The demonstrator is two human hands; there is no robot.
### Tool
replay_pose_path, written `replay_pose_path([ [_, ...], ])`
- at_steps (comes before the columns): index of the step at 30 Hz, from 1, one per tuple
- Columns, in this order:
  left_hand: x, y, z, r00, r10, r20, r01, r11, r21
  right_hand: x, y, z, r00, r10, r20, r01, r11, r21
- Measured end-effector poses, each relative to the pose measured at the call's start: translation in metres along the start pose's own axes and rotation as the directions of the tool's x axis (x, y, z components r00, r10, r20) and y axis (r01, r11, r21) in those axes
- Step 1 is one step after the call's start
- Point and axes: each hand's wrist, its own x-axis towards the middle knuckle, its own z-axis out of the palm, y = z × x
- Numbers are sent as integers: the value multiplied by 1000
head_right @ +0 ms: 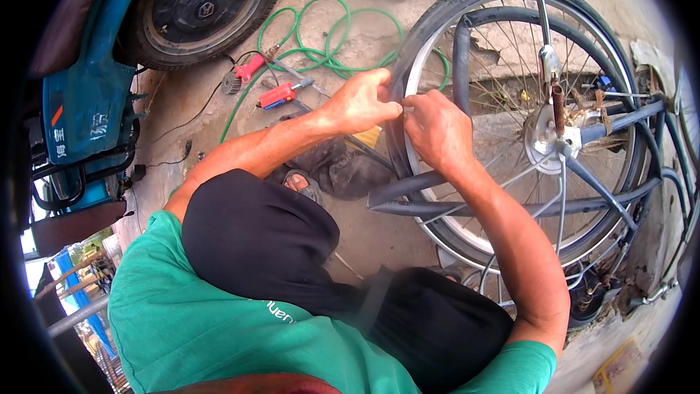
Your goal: The person applies adhesive from a tube to a patch and a bicycle inner tube, then presses the patch onto the tube and uses a tool to secure it.
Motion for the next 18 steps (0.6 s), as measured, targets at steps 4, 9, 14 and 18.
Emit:
replay_pose_path([
  [4,0,0,3,1000,11,-19,-12,999,-32,-1,2,-1,1000,-9,-5,10,1000,12],
  [9,-3,6,1,999,-30,-25,29,999,-42,3,7,3,1000,-3,2,3,999,47],
  [14,6,-5,7,991,74,-113,-62,992,111,1,4,-8,1000,-11,14,11,999,45],
  [18,-2,-20,14,970,69,-231,-48,995,92,4,10,0,986,73,148,-101,976,193],
])
